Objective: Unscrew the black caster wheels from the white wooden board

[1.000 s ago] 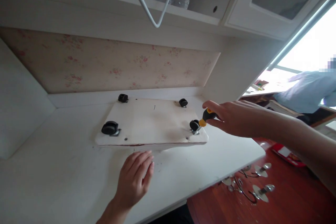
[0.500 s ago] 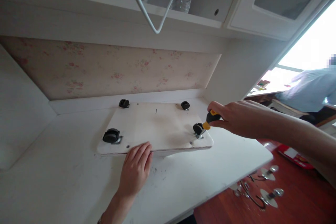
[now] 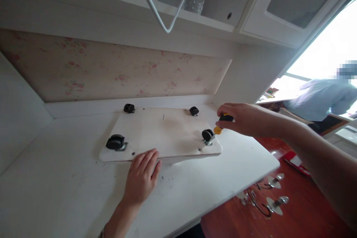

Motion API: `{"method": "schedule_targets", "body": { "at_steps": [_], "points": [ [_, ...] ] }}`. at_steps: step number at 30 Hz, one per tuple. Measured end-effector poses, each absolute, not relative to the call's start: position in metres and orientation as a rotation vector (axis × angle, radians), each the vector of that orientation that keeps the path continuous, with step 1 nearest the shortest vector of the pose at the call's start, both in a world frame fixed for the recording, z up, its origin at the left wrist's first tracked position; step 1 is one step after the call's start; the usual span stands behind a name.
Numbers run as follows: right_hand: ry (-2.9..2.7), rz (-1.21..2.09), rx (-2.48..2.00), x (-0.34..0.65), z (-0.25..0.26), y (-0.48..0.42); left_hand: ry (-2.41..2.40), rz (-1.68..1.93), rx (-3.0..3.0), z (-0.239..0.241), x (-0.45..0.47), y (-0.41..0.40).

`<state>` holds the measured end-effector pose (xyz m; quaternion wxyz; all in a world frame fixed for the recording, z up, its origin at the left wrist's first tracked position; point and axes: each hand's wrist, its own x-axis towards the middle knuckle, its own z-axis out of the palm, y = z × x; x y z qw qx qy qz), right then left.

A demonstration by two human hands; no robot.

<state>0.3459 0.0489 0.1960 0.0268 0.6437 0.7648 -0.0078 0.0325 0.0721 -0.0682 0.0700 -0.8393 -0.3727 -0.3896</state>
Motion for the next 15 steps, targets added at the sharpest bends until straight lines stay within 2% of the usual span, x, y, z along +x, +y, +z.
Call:
{"method": "schedule_targets", "body": {
  "at_steps": [5, 7, 9, 12, 15],
  "points": [
    [2.755, -1.306, 2.049, 0.354, 0.167, 0.077, -1.129, -1.175, -2.495, -0.068, 0.033, 0.071],
    [2.894, -1.837, 1.809, 0.357, 0.149, 0.092, -1.120, -1.174, -2.490, -0.068, 0.034, 0.071],
    [2.882, -2.302, 1.336, 0.360, 0.132, 0.105, -1.119, -1.184, -2.480, -0.067, 0.035, 0.071],
    [2.750, -2.661, 0.902, 0.362, 0.118, 0.116, -1.123, -1.203, -2.460, -0.066, 0.037, 0.071],
    [2.699, -2.787, 1.029, 0.360, 0.115, 0.113, -1.114, -1.205, -2.450, -0.067, 0.039, 0.073]
  ]
}}
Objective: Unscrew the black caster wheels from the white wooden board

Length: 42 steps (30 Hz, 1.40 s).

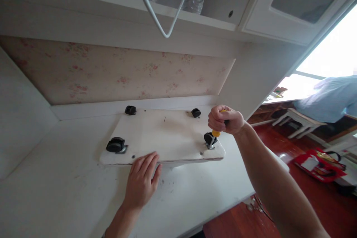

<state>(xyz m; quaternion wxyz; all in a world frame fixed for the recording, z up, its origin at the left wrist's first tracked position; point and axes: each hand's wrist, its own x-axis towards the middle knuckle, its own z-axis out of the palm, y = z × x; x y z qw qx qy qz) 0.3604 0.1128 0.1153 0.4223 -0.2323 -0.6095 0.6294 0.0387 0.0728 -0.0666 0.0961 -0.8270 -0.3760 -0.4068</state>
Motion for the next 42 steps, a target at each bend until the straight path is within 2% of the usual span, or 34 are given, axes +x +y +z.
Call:
{"method": "schedule_targets", "body": {
  "at_steps": [7, 13, 15, 21, 25, 28, 33, 38, 40, 42],
  "points": [
    [-1.260, 1.197, -0.877, 0.345, 0.112, 0.097, -1.072, -1.220, -2.430, -0.067, 0.042, 0.077],
    [-1.028, 0.388, -1.252, 0.303, 0.100, 0.090, -1.063, -1.217, -2.412, -0.067, 0.043, 0.077],
    [-1.073, 0.407, -1.279, 0.300, 0.102, 0.086, -1.065, -1.209, -2.415, -0.067, 0.043, 0.076],
    [-1.589, 1.396, -0.917, 0.353, 0.120, 0.105, -1.056, -1.210, -2.437, -0.066, 0.041, 0.075],
    [-1.585, 1.708, -0.522, 0.376, 0.114, 0.122, -1.073, -1.218, -2.441, -0.066, 0.040, 0.075],
    [-1.486, 1.619, -0.529, 0.372, 0.106, 0.117, -1.078, -1.225, -2.432, -0.066, 0.040, 0.075],
    [-1.278, 1.180, -0.878, 0.344, 0.099, 0.092, -1.053, -1.231, -2.434, -0.064, 0.042, 0.076],
    [-0.890, 0.370, -1.138, 0.307, 0.088, 0.077, -1.067, -1.271, -2.416, -0.062, 0.044, 0.075],
    [-0.846, 0.297, -1.158, 0.302, 0.087, 0.073, -1.075, -1.263, -2.415, -0.062, 0.043, 0.075],
    [-0.972, 0.487, -1.159, 0.309, 0.091, 0.073, -1.078, -1.243, -2.422, -0.063, 0.042, 0.076]
  ]
}}
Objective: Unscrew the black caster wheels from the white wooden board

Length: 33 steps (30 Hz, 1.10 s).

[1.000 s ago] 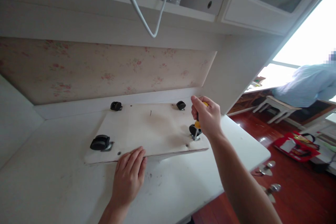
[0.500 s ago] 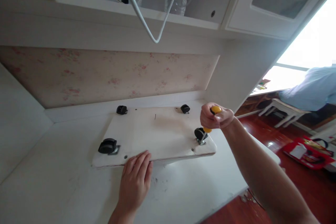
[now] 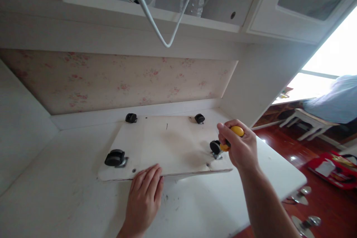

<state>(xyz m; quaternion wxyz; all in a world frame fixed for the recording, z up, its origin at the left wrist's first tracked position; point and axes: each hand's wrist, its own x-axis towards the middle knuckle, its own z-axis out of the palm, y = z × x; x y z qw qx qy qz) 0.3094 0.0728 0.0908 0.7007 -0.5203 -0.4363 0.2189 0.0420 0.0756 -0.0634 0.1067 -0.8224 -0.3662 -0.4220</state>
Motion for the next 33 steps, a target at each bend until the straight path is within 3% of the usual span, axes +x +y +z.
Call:
{"method": "schedule_targets", "body": {
  "at_steps": [5, 9, 11, 16, 21, 23, 26, 30, 33],
  "points": [
    [-1.481, 1.430, -0.880, 0.355, 0.104, 0.099, -1.075, -1.222, -2.434, -0.064, 0.040, 0.076],
    [-1.651, 1.817, -0.605, 0.371, 0.098, 0.128, -1.072, -1.226, -2.437, -0.065, 0.041, 0.076],
    [-1.607, 1.801, -0.622, 0.369, 0.091, 0.132, -1.068, -1.218, -2.437, -0.065, 0.041, 0.077],
    [-1.427, 1.373, -0.867, 0.355, 0.080, 0.101, -1.051, -1.213, -2.423, -0.066, 0.042, 0.079],
    [-0.970, 0.516, -1.068, 0.331, 0.068, 0.063, -1.058, -1.229, -2.419, -0.066, 0.043, 0.080],
    [-0.854, 0.314, -1.067, 0.321, 0.067, 0.053, -1.058, -1.217, -2.422, -0.066, 0.044, 0.080],
    [-1.083, 0.454, -1.166, 0.319, 0.079, 0.047, -1.065, -1.216, -2.433, -0.065, 0.043, 0.079],
    [-1.548, 1.016, -1.238, 0.341, 0.108, 0.064, -1.065, -1.203, -2.422, -0.066, 0.043, 0.078],
    [-1.664, 1.430, -1.024, 0.363, 0.115, 0.091, -1.057, -1.194, -2.416, -0.067, 0.042, 0.078]
  ]
}}
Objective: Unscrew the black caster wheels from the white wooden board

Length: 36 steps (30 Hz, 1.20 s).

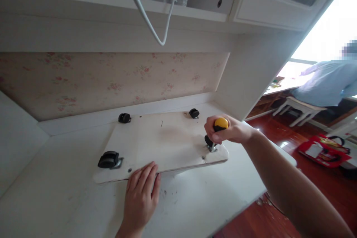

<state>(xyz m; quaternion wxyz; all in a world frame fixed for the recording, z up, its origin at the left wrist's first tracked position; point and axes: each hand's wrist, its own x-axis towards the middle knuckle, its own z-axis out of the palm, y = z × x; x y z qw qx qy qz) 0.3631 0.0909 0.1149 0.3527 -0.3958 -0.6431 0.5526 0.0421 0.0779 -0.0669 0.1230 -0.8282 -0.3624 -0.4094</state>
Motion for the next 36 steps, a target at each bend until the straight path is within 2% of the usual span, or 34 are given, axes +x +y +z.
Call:
{"method": "schedule_targets", "body": {
  "at_steps": [2, 5, 13, 22, 25, 31, 36],
  "points": [
    [-1.578, 1.569, -0.847, 0.373, 0.109, 0.104, -1.057, -1.189, -2.420, -0.067, 0.042, 0.078],
    [-1.415, 1.537, -0.688, 0.378, 0.095, 0.108, -1.056, -1.186, -2.423, -0.066, 0.043, 0.077],
    [-0.962, 0.786, -0.859, 0.363, 0.081, 0.064, -1.082, -1.194, -2.410, -0.065, 0.045, 0.077],
    [-0.689, 0.167, -1.013, 0.313, 0.066, 0.047, -1.103, -1.198, -2.409, -0.067, 0.046, 0.076],
    [-0.825, 0.341, -1.082, 0.317, 0.071, 0.051, -1.093, -1.190, -2.406, -0.067, 0.046, 0.075],
    [-1.292, 1.161, -0.873, 0.374, 0.096, 0.078, -1.067, -1.207, -2.398, -0.066, 0.043, 0.073],
    [-1.549, 1.375, -0.592, 0.396, 0.096, 0.099, -1.063, -1.223, -2.397, -0.066, 0.044, 0.075]
  ]
}}
